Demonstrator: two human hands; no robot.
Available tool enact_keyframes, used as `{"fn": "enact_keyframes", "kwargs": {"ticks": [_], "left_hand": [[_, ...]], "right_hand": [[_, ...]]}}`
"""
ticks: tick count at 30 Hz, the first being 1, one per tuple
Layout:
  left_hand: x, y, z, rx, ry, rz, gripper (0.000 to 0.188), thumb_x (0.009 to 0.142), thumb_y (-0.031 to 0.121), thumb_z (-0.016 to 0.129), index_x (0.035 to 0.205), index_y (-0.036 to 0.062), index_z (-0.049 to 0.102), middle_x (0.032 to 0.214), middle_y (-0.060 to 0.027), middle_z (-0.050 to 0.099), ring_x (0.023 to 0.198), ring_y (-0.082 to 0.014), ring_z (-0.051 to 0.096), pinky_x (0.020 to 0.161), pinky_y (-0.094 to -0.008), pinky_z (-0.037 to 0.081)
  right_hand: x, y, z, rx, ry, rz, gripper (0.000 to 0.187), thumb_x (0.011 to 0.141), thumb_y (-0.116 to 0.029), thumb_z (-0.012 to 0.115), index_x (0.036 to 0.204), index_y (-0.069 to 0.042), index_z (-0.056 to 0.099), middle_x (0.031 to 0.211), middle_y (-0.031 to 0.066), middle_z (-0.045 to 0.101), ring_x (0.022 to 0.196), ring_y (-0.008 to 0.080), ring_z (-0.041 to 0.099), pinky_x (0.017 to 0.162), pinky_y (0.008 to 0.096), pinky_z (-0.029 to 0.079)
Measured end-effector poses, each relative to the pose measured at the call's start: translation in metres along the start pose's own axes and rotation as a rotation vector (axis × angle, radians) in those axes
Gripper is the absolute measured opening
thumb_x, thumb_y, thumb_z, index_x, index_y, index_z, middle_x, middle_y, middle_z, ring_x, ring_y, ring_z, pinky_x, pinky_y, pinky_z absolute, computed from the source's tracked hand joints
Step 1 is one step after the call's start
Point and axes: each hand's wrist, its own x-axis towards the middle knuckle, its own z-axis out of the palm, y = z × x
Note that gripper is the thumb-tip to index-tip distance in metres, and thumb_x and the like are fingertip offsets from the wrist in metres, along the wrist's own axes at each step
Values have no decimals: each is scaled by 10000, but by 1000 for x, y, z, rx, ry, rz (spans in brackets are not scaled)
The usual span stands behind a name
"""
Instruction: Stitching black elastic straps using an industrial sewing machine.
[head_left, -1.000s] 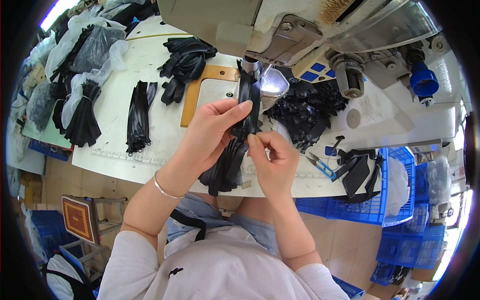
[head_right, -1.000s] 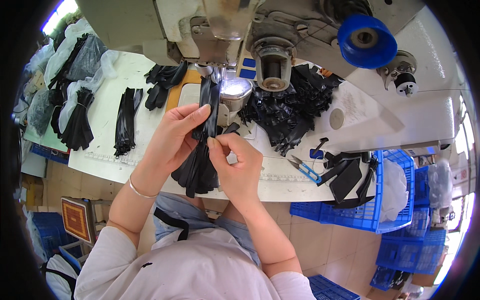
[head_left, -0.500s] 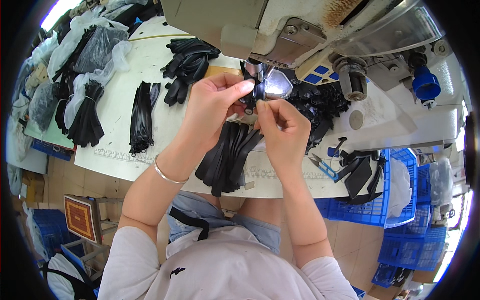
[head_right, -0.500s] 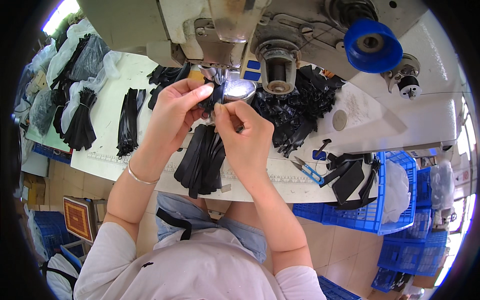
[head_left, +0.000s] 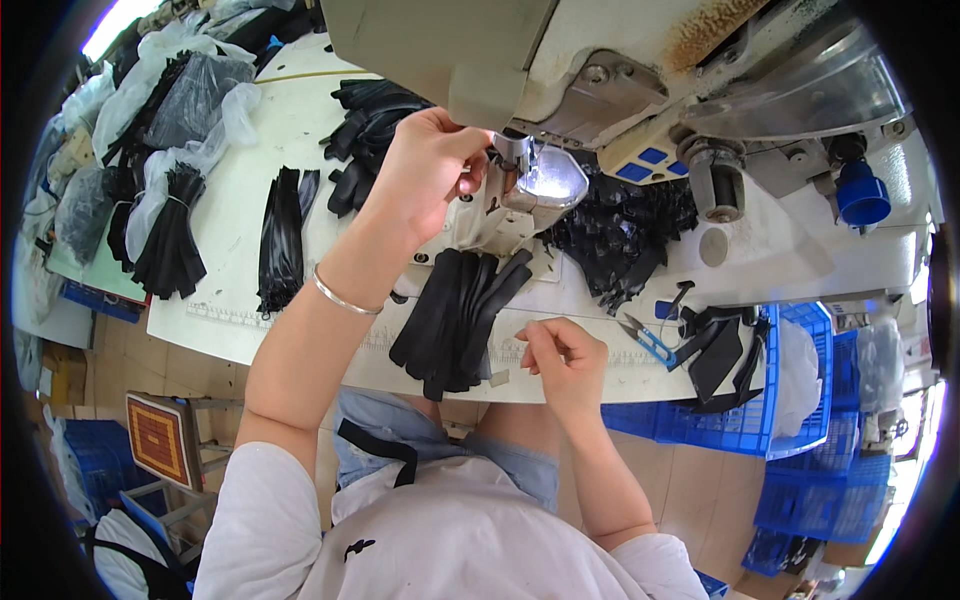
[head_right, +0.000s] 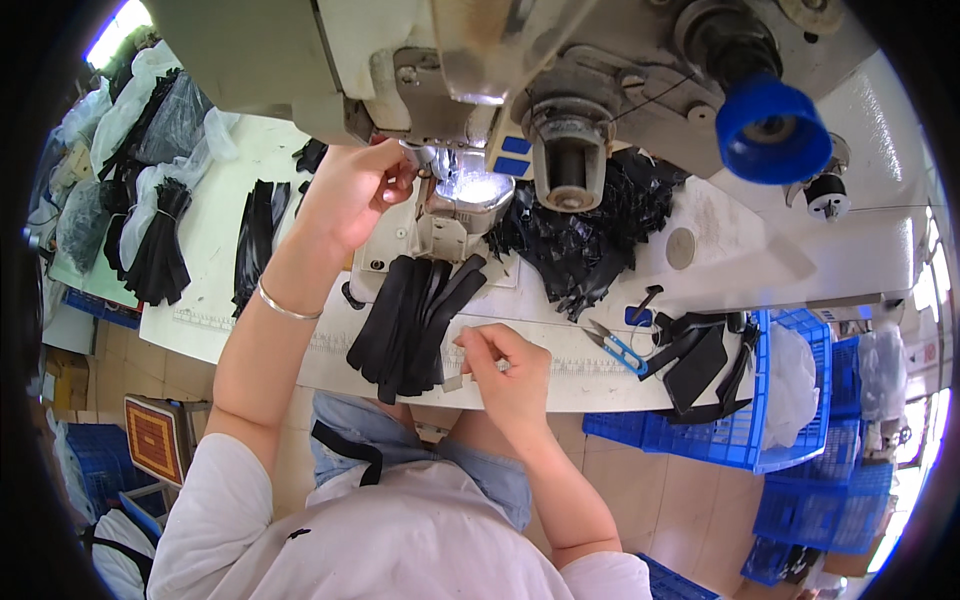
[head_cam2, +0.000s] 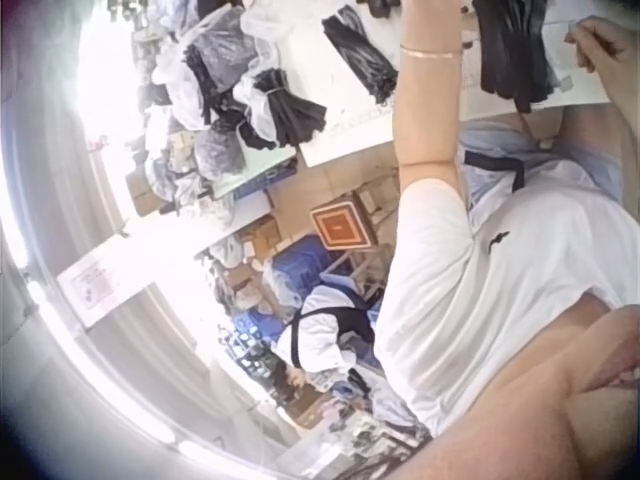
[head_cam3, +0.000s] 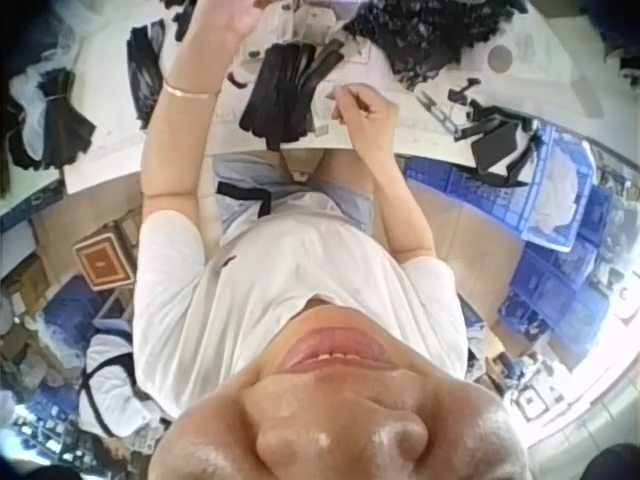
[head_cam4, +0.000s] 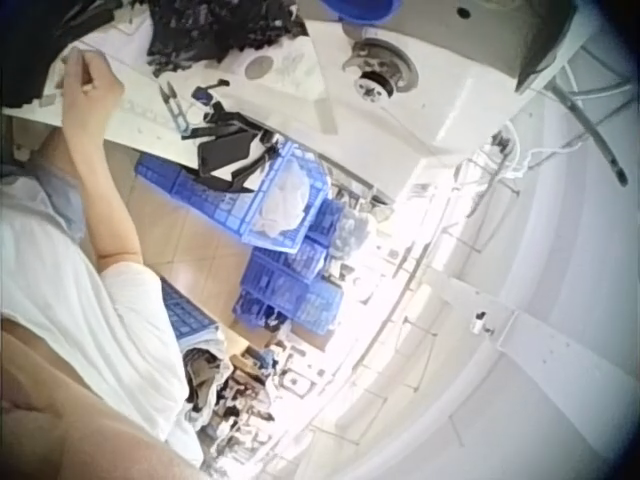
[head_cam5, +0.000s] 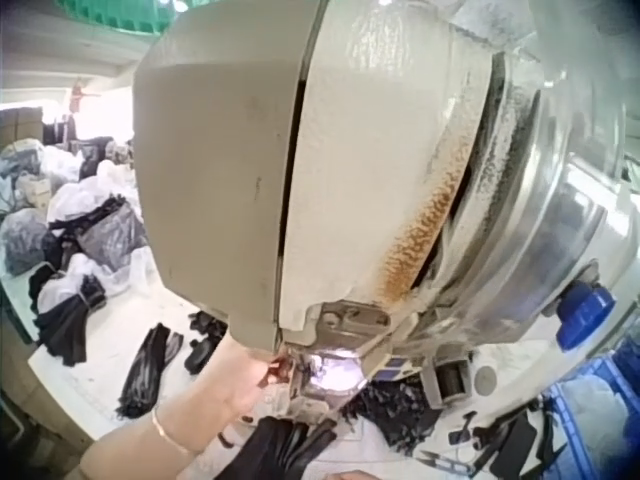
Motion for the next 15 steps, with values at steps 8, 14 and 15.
{"fn": "enact_keyframes", "kwargs": {"ticks": [8, 14, 15], "left_hand": [[-4, -4, -17, -306, 48, 41, 92, 919, 100, 582, 919, 8, 578, 765, -38, 576, 606, -96, 506, 465, -213, 355], [-67, 13, -65, 295, 283, 101, 169, 891, 146, 629, 979, 2, 627, 753, 7, 560, 602, -43, 465, 505, -186, 344], [-78, 13, -76, 458, 379, 141, 173, 875, 159, 652, 956, 6, 649, 732, 18, 560, 587, -34, 458, 524, -182, 357]], "right_hand": [[6, 22, -16, -70, 28, 1, 179, 903, -77, 562, 1042, -8, 650, 772, 70, 644, 666, 98, 570, 647, 241, 461], [40, 13, -47, -488, 216, -324, 187, 834, -59, 612, 1014, -18, 641, 855, 103, 609, 801, 253, 583, 761, 333, 451], [42, 13, -58, -582, 281, -358, 196, 830, -82, 629, 1019, -33, 639, 849, 98, 605, 832, 263, 579, 795, 348, 440]]}}
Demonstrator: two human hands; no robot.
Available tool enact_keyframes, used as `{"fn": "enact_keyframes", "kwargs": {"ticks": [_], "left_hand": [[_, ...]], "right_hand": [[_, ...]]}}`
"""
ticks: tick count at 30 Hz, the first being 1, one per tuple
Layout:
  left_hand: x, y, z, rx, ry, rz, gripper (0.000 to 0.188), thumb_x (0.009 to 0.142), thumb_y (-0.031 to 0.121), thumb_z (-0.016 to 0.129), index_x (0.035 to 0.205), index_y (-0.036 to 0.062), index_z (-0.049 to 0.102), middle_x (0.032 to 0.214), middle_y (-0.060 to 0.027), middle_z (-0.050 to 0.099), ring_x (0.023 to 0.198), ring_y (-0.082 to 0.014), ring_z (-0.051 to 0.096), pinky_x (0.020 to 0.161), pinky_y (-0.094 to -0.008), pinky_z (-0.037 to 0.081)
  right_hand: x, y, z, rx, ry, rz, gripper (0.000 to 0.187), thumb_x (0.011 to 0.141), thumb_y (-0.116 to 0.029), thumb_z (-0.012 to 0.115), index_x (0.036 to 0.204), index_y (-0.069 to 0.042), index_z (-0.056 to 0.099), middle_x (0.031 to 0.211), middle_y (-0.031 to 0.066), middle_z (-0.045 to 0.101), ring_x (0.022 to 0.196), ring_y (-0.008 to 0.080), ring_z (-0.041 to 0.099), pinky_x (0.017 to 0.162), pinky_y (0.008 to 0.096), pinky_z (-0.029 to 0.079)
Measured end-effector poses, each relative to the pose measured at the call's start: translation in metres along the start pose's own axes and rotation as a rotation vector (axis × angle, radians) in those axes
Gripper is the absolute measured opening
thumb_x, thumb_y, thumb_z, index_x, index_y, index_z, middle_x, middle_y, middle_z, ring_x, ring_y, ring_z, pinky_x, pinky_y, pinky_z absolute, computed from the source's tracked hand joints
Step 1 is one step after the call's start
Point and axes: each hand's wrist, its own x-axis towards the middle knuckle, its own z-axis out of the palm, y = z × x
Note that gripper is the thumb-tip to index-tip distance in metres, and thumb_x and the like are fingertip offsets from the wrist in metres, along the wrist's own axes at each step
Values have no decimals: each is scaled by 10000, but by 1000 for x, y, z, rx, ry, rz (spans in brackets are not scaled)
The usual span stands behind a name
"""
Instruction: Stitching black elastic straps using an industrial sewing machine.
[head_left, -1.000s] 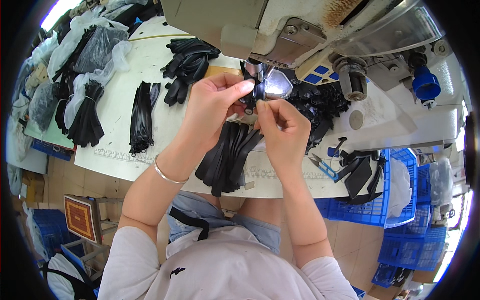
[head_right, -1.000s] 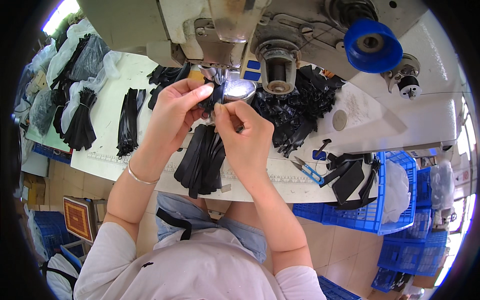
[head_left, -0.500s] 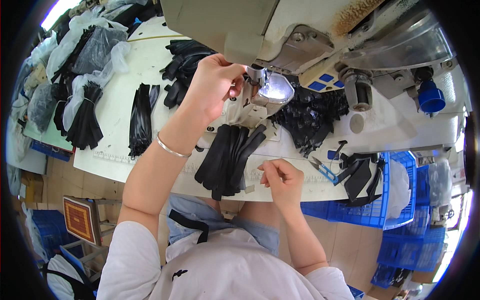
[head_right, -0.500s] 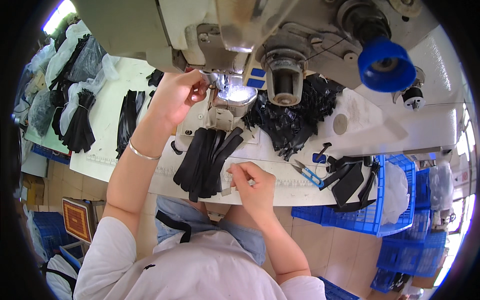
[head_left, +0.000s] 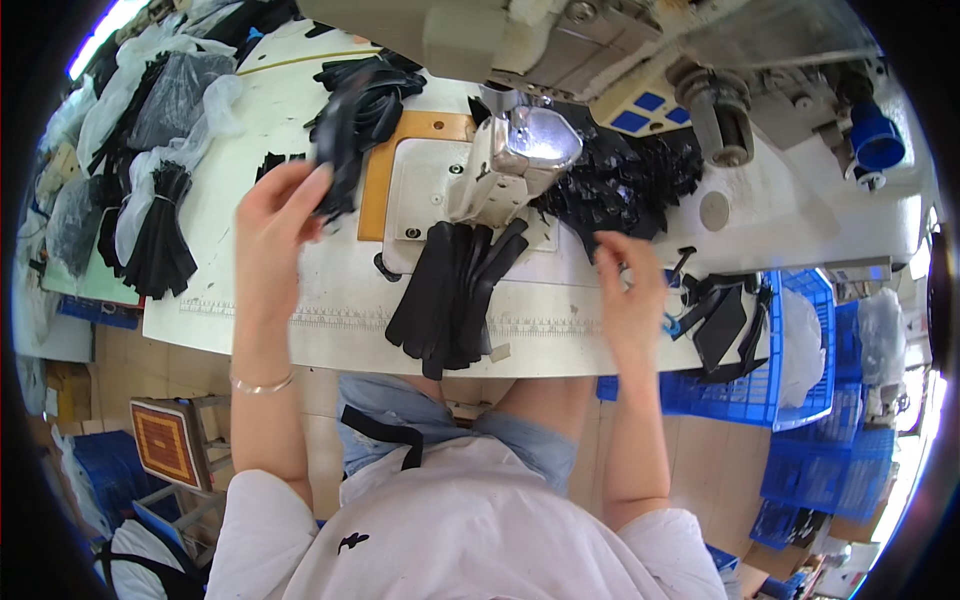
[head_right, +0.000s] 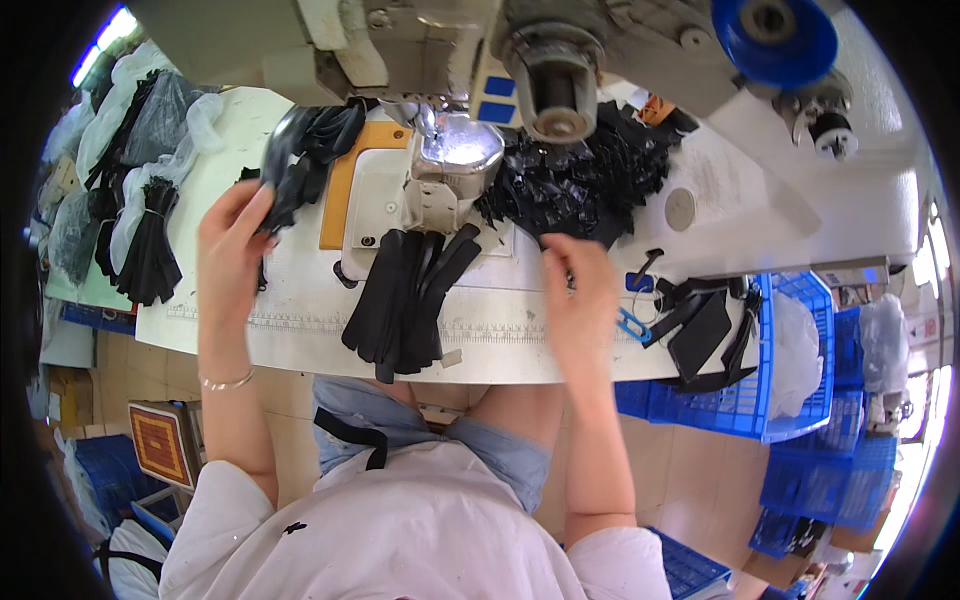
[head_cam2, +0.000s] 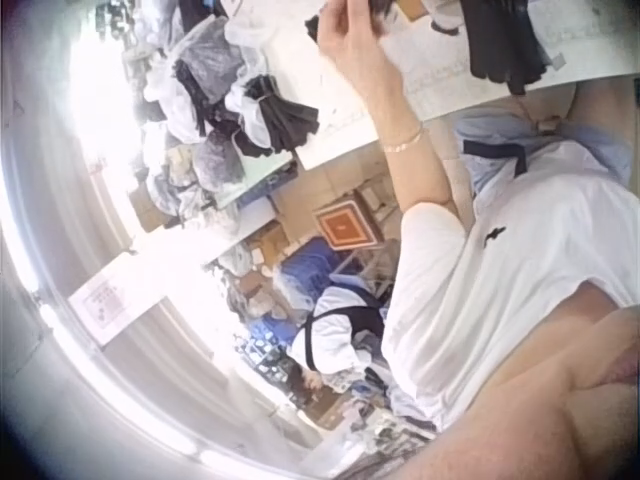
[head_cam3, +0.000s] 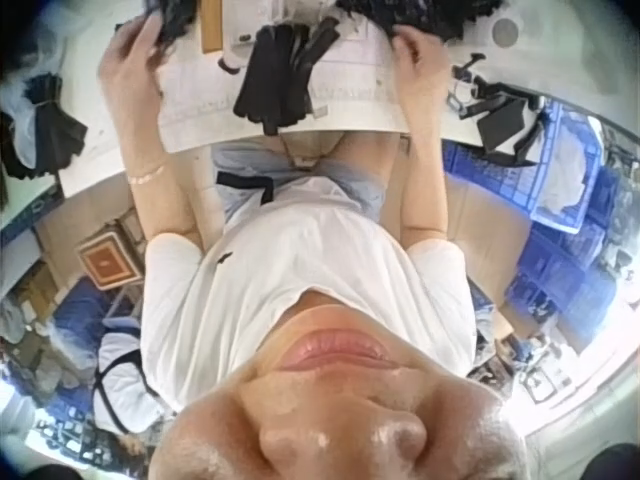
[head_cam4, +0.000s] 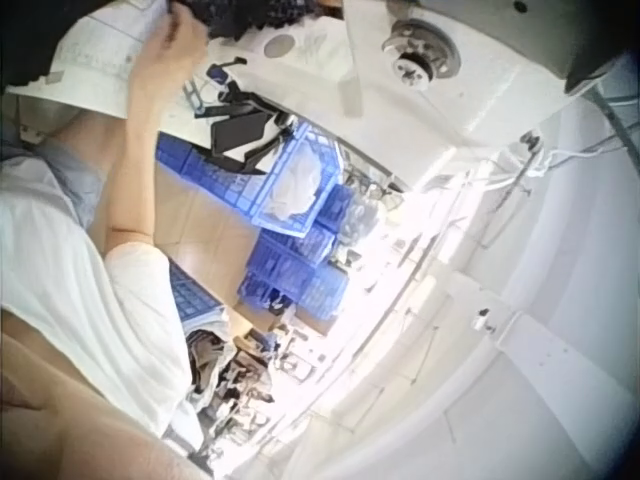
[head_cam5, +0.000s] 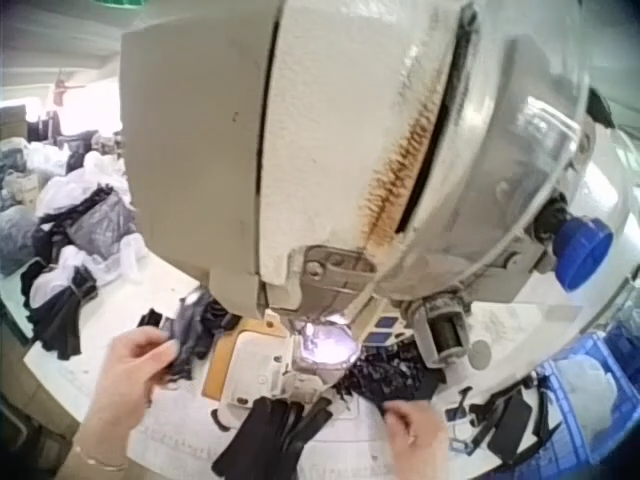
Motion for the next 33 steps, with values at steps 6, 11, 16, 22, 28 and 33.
{"fn": "enact_keyframes", "kwargs": {"ticks": [6, 11, 16, 22, 28, 33], "left_hand": [[-6, -43, -101, 648, 63, -4, 259, 848, 180, 678, 1022, -5, 625, 876, -18, 616, 719, -93, 536, 647, -220, 421], [-44, 15, -49, 538, 368, 793, 394, 860, 77, 632, 1225, 12, 496, 1214, -104, 552, 1007, -194, 539, 897, -323, 398], [-83, 32, -5, 657, -195, 1197, 245, 660, -6, 674, 892, 69, 647, 904, -52, 598, 828, -249, 564, 718, -334, 454], [-122, -46, 68, 13, -614, 270, 142, 863, 40, 618, 998, 44, 663, 881, -65, 626, 712, -121, 587, 597, -239, 476], [-125, -54, 105, -512, -688, -469, 302, 981, 269, 491, 1149, 42, 599, 832, -40, 611, 632, -66, 546, 559, -214, 456], [-127, -54, 106, -547, -675, -584, 410, 953, 424, 520, 1052, 48, 648, 717, 31, 582, 553, -17, 471, 449, -178, 358]], "right_hand": [[-9, 4, -10, -686, -55, -156, 463, 721, -152, 742, 1149, -114, 569, 1017, 58, 572, 1014, 200, 529, 957, 420, 316], [-4, 15, -6, -749, -73, -187, 486, 690, -143, 751, 1130, -122, 545, 1038, 44, 561, 1039, 213, 528, 1000, 444, 293], [-8, 30, -6, -783, -52, -235, 371, 712, -89, 692, 1065, -111, 580, 991, 54, 594, 998, 223, 550, 974, 417, 331], [-12, 21, -19, -608, 34, -288, 229, 711, 24, 603, 911, -84, 633, 932, 49, 612, 925, 236, 563, 881, 376, 393], [-39, -33, -25, -92, 146, -188, 138, 701, 39, 565, 781, -58, 621, 837, 103, 530, 851, 261, 529, 767, 361, 407], [-101, -74, 4, 116, -81, -85, 93, 728, 46, 565, 794, -9, 600, 859, 70, 447, 844, 202, 476, 770, 307, 395]]}}
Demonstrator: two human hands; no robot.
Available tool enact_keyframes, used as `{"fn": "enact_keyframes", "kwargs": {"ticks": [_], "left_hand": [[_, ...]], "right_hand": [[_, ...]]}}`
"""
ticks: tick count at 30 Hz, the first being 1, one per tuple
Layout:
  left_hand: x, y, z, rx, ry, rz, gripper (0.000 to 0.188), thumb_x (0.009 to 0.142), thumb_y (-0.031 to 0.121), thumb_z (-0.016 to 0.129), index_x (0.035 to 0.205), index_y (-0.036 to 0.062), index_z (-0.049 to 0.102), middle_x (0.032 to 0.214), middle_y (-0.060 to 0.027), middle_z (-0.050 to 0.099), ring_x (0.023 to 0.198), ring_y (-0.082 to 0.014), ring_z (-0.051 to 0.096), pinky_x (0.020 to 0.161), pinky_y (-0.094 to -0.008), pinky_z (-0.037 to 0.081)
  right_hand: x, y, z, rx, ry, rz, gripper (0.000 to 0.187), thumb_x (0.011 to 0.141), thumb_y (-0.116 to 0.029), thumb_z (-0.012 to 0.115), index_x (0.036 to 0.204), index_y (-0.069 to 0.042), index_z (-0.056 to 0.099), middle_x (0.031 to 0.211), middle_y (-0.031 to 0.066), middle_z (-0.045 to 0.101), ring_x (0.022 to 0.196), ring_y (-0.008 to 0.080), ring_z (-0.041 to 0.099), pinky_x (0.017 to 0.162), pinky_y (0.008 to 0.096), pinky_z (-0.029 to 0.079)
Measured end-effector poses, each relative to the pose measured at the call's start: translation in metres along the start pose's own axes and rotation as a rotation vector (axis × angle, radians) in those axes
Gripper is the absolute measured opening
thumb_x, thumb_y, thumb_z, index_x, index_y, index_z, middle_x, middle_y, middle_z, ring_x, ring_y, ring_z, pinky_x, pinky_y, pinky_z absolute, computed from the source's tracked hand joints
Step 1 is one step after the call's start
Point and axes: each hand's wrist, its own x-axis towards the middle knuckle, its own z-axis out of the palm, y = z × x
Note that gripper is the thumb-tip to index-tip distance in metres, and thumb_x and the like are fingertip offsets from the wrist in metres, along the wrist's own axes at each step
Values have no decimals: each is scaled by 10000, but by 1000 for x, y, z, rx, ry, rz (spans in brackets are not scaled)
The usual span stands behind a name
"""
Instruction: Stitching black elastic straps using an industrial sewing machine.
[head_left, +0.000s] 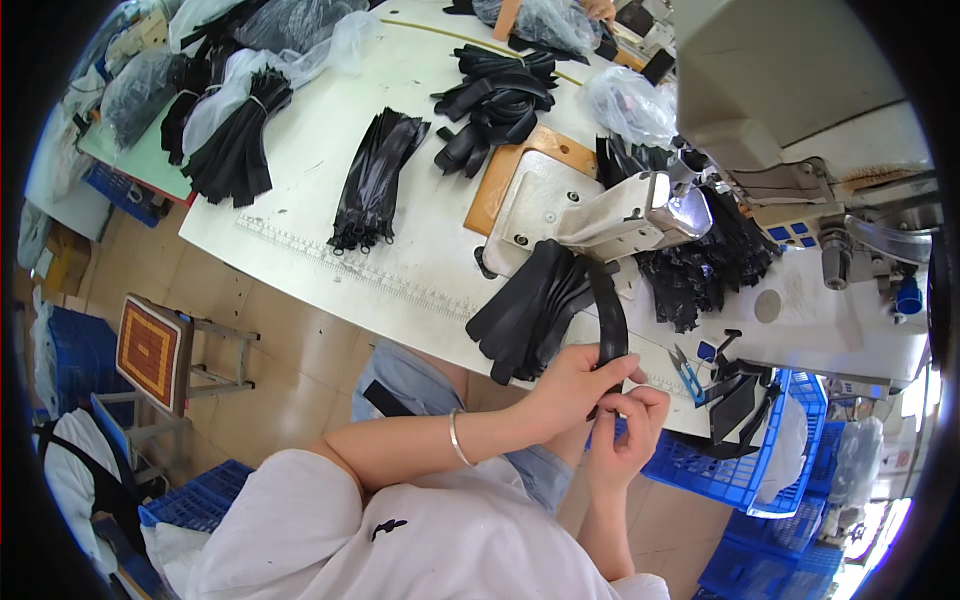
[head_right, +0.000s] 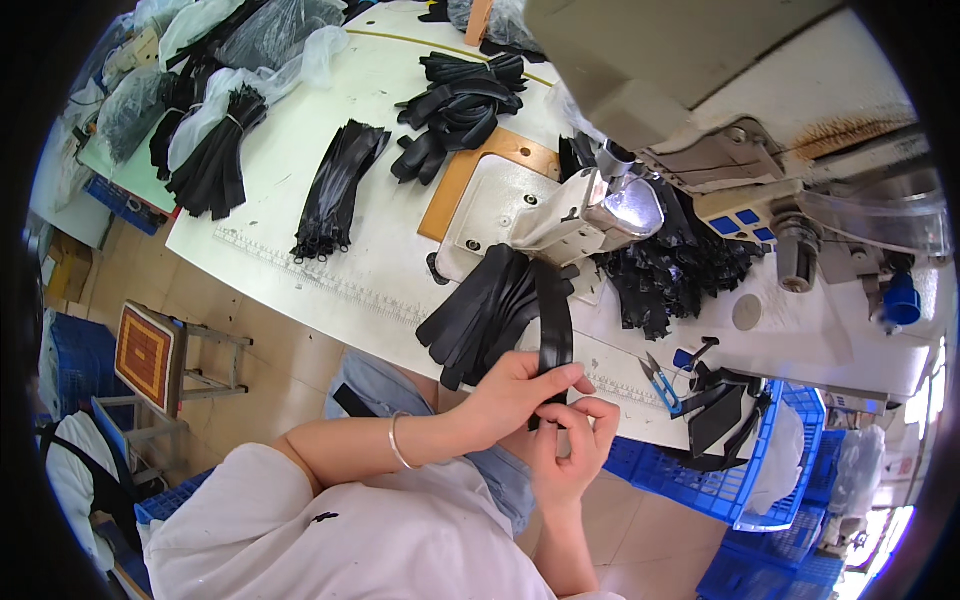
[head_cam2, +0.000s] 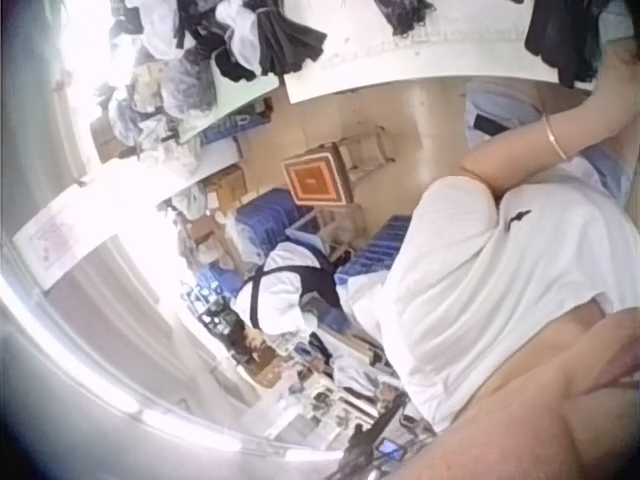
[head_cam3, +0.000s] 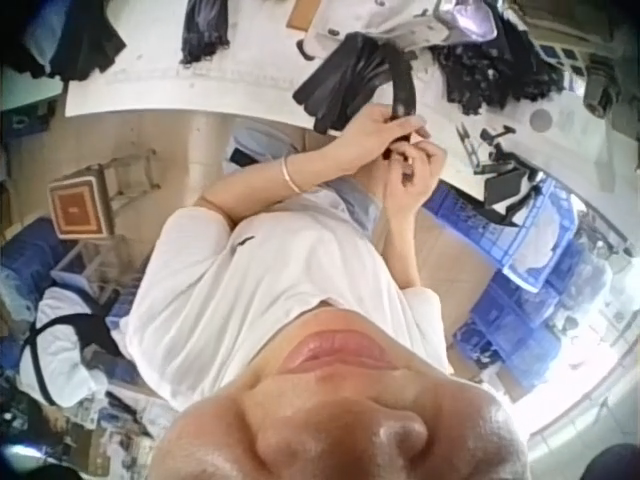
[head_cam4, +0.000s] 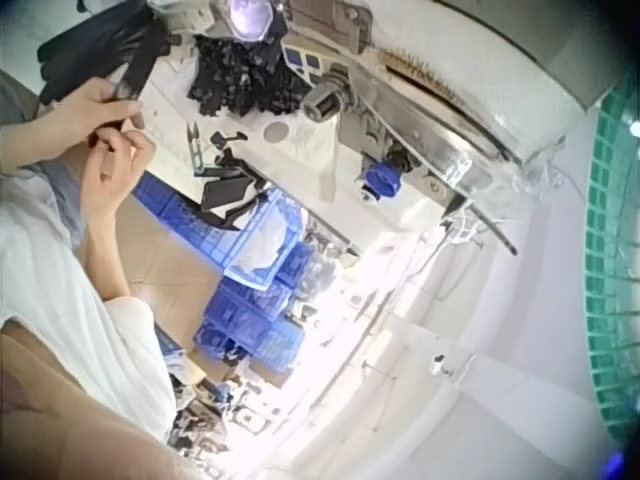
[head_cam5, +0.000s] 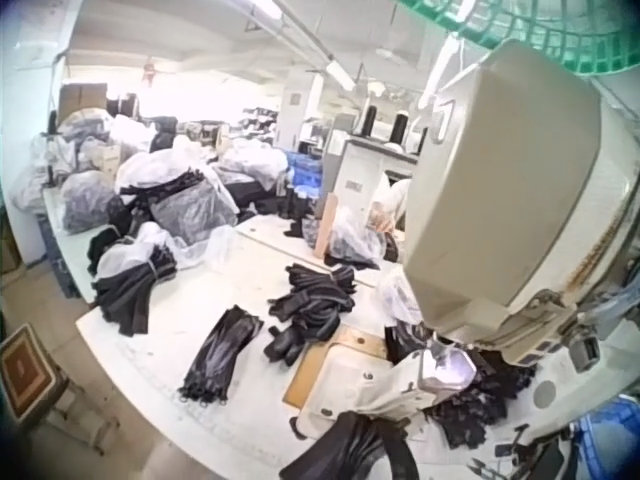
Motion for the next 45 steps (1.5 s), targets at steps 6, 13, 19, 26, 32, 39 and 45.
{"fn": "enact_keyframes", "kwargs": {"ticks": [6, 13, 19, 26, 32, 39, 45], "left_hand": [[-19, -5, -11, 141, 105, 167, 400, 977, 374, 494, 874, 32, 673, 777, 33, 576, 556, -22, 453, 439, -200, 354], [-37, 20, -35, 913, 471, 637, 259, 899, 203, 574, 757, -14, 559, 699, -169, 458, 631, -358, 496, 563, -401, 396], [-47, 66, -86, 1470, 556, 635, 342, 731, 224, 750, 975, 28, 612, 840, -102, 567, 782, -273, 543, 710, -379, 438], [-44, 50, -107, 1563, 517, 485, 269, 680, 162, 770, 844, 35, 599, 832, -93, 571, 833, -285, 514, 759, -376, 419], [-40, 60, -99, 806, 437, 211, 157, 748, 62, 737, 846, -10, 638, 718, -76, 633, 631, -159, 582, 565, -293, 460], [-35, 47, -83, 21, 276, 74, 194, 864, 94, 653, 961, -75, 652, 792, -128, 665, 676, -173, 670, 614, -251, 559], [-29, 48, -72, -55, 243, 167, 182, 904, 117, 589, 891, -51, 659, 780, -129, 676, 641, -181, 655, 564, -264, 528]], "right_hand": [[-10, 18, 11, 495, -156, 302, 90, 793, -56, 664, 852, 6, 635, 928, 44, 495, 878, 137, 470, 763, 267, 400], [14, -25, 9, 320, -429, 246, 87, 747, 13, 637, 826, -6, 669, 760, 51, 550, 758, 172, 555, 709, 249, 433], [53, 2, 25, 512, -367, 479, 267, 788, 47, 593, 1045, -9, 640, 778, 16, 551, 670, 78, 518, 621, 217, 419], [49, 31, 34, 540, -508, 565, 296, 786, 59, 633, 1080, 25, 618, 748, 36, 622, 656, 74, 557, 647, 211, 453], [41, 38, 26, 579, -420, 605, 107, 826, 28, 632, 928, 53, 652, 771, 83, 663, 619, 132, 632, 606, 232, 517], [65, 7, 18, 532, -310, 391, 103, 832, -24, 655, 903, 49, 644, 768, 63, 655, 672, 116, 609, 651, 230, 493], [72, 4, 32, 658, -485, 510, 122, 859, -94, 647, 908, 14, 620, 866, 40, 631, 680, 99, 608, 641, 225, 483]]}}
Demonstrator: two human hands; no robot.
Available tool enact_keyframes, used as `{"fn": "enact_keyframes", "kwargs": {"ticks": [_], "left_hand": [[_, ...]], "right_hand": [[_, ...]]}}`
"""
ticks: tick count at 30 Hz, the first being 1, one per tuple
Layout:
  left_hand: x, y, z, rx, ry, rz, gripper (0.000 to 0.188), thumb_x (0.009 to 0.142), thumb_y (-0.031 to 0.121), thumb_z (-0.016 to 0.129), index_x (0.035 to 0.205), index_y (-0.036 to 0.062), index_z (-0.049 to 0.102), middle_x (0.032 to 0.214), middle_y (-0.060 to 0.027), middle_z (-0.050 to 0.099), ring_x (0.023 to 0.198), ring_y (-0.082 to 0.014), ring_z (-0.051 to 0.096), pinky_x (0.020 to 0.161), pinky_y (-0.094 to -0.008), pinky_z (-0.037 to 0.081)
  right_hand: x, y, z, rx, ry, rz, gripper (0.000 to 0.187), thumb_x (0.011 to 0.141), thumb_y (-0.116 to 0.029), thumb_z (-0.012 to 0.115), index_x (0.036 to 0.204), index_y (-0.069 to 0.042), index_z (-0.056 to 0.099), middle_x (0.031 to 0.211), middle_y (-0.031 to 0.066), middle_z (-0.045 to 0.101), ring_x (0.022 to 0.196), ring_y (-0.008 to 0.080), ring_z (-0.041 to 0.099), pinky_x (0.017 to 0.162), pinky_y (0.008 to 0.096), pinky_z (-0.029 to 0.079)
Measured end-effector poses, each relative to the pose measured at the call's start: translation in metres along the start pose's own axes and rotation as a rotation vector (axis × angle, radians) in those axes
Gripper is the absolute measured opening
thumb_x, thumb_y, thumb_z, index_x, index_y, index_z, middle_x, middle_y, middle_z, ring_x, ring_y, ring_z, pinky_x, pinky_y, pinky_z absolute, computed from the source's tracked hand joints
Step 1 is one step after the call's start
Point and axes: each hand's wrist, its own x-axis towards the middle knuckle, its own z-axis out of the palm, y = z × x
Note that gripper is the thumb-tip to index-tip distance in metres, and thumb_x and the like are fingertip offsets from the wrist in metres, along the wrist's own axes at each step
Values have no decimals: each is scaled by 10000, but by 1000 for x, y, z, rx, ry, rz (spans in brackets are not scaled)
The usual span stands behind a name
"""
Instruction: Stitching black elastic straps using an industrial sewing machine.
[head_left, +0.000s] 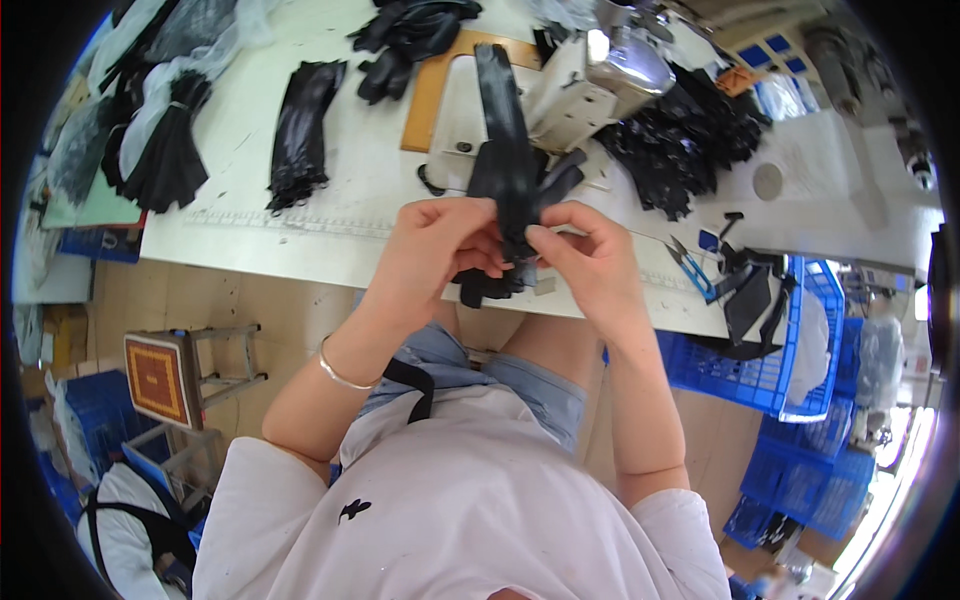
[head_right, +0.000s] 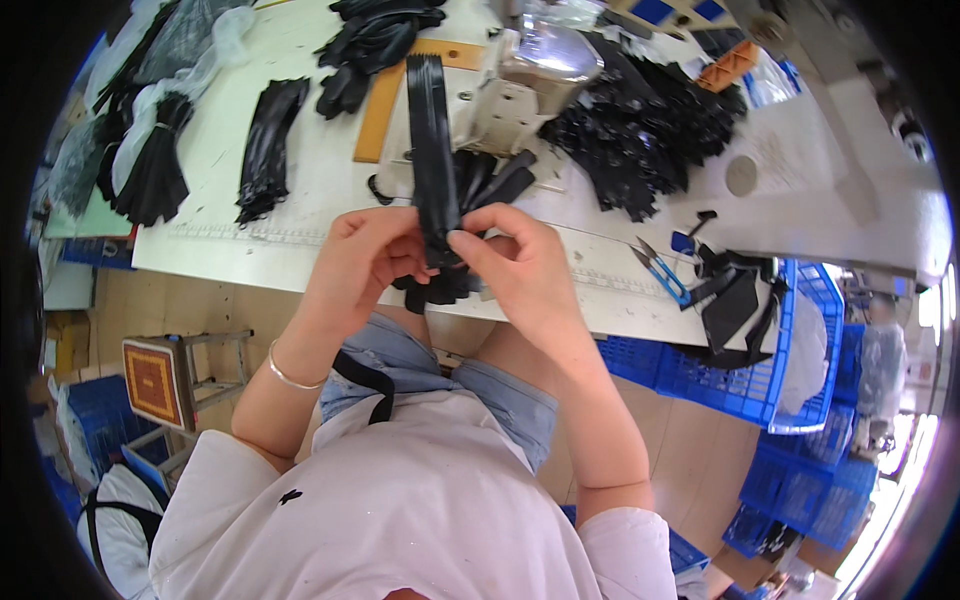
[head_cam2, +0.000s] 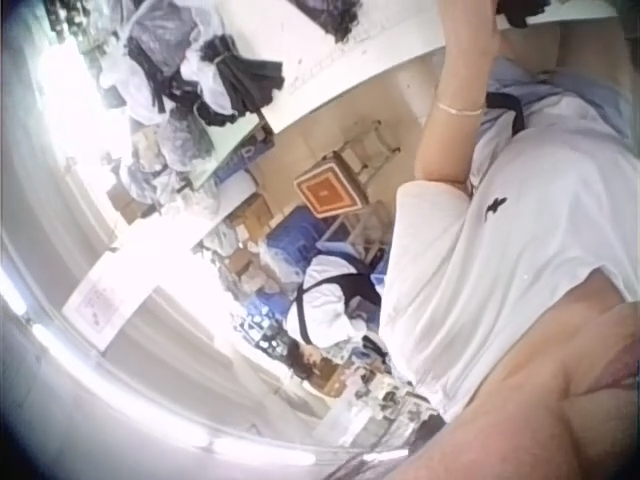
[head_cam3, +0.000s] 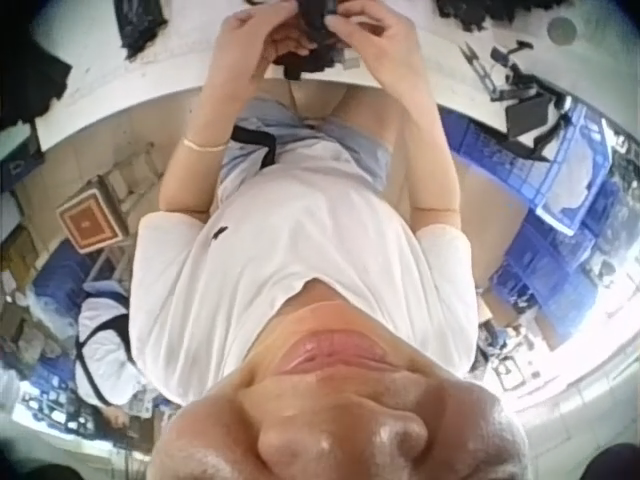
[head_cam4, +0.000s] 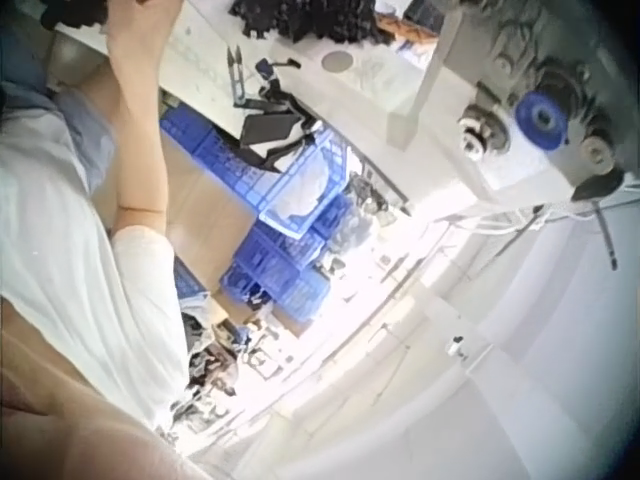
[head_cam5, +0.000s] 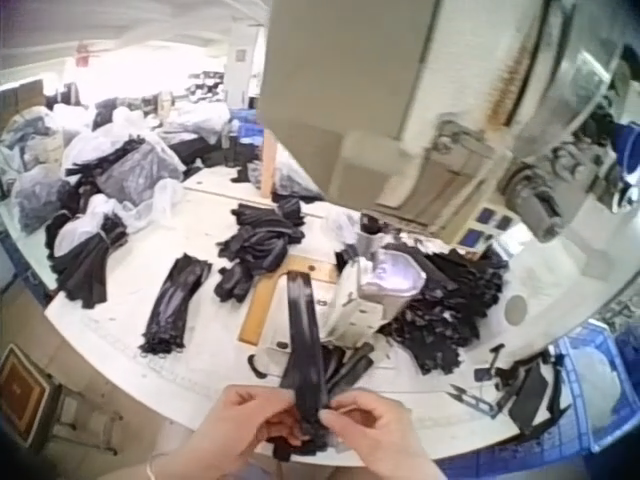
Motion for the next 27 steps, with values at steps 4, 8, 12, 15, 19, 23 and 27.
{"fn": "enact_keyframes", "kwargs": {"ticks": [4, 8, 12, 15, 19, 23, 27], "left_hand": [[0, 0, 17, 272, 95, 38, 235, 865, 206, 674, 784, -15, 665, 652, -41, 612, 553, -109, 587, 532, -216, 488], [7, -1, 23, 384, 55, 91, 206, 841, 176, 703, 744, 0, 666, 613, -13, 591, 542, -70, 552, 511, -200, 453], [5, -3, 30, 420, 81, 89, 201, 842, 174, 700, 742, 3, 666, 619, -9, 595, 537, -64, 541, 505, -197, 444], [4, -5, 30, 423, 69, 109, 191, 842, 167, 698, 747, 3, 670, 624, -7, 600, 540, -58, 532, 508, -196, 439], [5, -5, 32, 429, 72, 121, 188, 842, 168, 698, 752, 5, 674, 633, -6, 600, 545, -55, 525, 516, -196, 433], [8, -3, 32, 392, 63, 123, 173, 842, 171, 698, 782, 9, 679, 646, -6, 603, 544, -58, 523, 518, -198, 430], [22, 9, 37, 330, 47, 169, 179, 839, 178, 707, 817, 2, 679, 671, -10, 619, 549, -59, 535, 519, -202, 442]], "right_hand": [[-6, 2, -4, 157, -18, 63, 135, 859, -97, 649, 922, 11, 601, 860, 51, 630, 685, 90, 617, 620, 226, 493], [-3, -2, -11, 178, 21, 22, 172, 864, -131, 660, 940, 15, 610, 781, 62, 658, 685, 94, 630, 579, 218, 495], [-4, 1, -22, 139, -74, 119, 236, 865, -200, 679, 872, 35, 656, 739, 71, 665, 639, 101, 627, 569, 209, 498], [-7, 2, -23, 117, -116, 149, 233, 865, -199, 679, 836, 31, 666, 726, 64, 658, 627, 96, 620, 562, 209, 498], [-6, 8, -23, 116, -98, 101, 228, 867, -192, 677, 859, 36, 670, 705, 54, 647, 602, 91, 605, 553, 210, 495], [-6, 3, -20, 125, -57, 70, 222, 869, -188, 670, 852, 34, 674, 682, 47, 640, 587, 83, 590, 555, 210, 494], [-10, -8, -17, 68, -17, 30, 202, 869, -171, 660, 839, 29, 677, 659, 40, 633, 585, 70, 578, 551, 203, 478]]}}
